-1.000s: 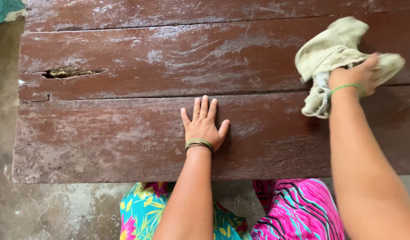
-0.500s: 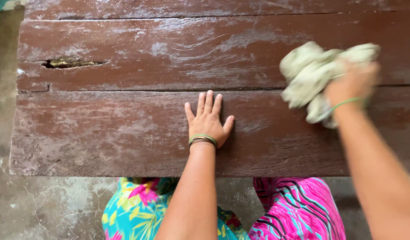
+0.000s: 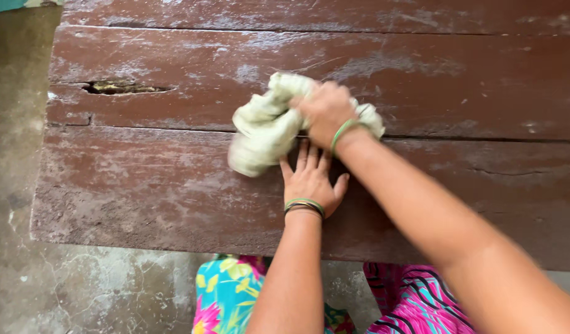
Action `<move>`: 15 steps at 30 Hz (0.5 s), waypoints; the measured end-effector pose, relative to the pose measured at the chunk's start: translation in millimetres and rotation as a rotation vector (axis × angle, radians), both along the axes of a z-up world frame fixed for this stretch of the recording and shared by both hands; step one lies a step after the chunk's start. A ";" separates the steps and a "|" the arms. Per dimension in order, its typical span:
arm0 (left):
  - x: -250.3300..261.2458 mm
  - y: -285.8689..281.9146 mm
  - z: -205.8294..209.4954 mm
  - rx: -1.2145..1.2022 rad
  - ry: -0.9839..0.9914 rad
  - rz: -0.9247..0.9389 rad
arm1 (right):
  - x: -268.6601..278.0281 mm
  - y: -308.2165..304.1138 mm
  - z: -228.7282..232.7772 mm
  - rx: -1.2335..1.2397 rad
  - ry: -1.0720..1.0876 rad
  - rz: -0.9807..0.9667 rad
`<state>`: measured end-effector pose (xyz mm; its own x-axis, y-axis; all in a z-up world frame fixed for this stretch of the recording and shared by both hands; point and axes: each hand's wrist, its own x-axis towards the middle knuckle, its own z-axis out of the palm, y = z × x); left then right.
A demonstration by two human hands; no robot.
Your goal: The person wipes the surface of a wooden table using a cloth. They move the cloth back and forth across the table, cleaning different sections systematically.
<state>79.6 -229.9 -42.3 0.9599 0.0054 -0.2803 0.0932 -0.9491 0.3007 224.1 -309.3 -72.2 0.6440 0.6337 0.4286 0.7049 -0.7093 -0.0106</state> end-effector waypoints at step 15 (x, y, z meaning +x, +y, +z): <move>-1.8 -0.8 3.3 0.008 0.029 -0.007 | -40.6 -52.1 17.9 0.047 0.330 -0.207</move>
<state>77.8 -230.6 -39.0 0.9513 0.0007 -0.3084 0.0949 -0.9522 0.2904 183.5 -361.5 -54.3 0.8643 0.4605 0.2024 0.5002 -0.8296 -0.2484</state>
